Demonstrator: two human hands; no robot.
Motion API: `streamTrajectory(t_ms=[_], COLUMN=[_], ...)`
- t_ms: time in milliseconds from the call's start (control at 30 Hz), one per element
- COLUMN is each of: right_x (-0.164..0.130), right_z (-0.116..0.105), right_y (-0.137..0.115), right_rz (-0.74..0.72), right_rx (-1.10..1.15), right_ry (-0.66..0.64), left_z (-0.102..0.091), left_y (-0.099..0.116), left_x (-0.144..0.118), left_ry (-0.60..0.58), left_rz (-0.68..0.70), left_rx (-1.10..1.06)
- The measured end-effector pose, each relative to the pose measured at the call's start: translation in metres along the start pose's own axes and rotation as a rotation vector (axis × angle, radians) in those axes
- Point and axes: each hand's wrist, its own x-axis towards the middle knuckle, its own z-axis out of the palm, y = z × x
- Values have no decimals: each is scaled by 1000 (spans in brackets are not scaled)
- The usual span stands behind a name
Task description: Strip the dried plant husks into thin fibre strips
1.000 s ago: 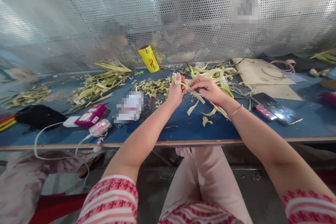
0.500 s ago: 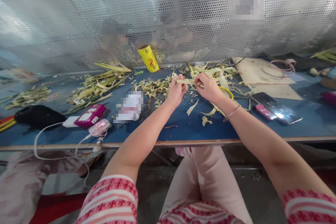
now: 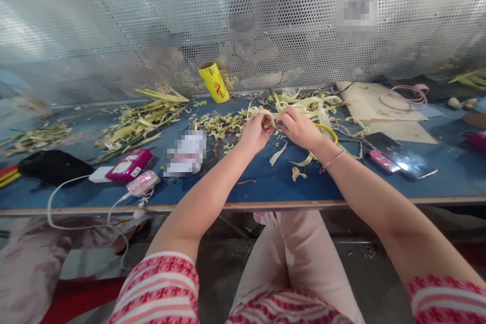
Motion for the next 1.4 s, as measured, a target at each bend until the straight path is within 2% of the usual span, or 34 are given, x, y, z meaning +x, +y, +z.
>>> streamTrajectory(t_ms=[133,233,467,600,767,900,1000,1100,1200,1300,1400], right_x=[-1,0,-3,-2,2,2,4,7,11,13,14], right_z=[-1,-2,-3,-2,-6,-13,-16,-17,-16,-15,-15], right_y=[-1,-2,0,1,-3,-15,-23,-26,-25,-22,-22], right_rz=[-66,-37,-26,-37,-224,-249,-106,175,413,521,560], right_rx=[-44,18,3,55,215,438,612,727,786,802,805], right_ry=[-46,-84,-52,34,171,179,162,193,274,338,346], left_z=[1,2,1,-2,-8,-9,-7,-7,-10,-11,-11], left_y=[2,3,6,6,3,2,3,2,-1,-4,-6], left_x=[1,1,-4,-4,1,1,-1,-2,-1,-1,-2], left_ry=[22,25,-35,-71,-54,-61,-87,-131,-225,-337,-390], left_rz=[-35,-42,-10,37,140,215,213,188,212,242,244], left_rx=[3,28,124,175,245,308,345,370,395,424,465])
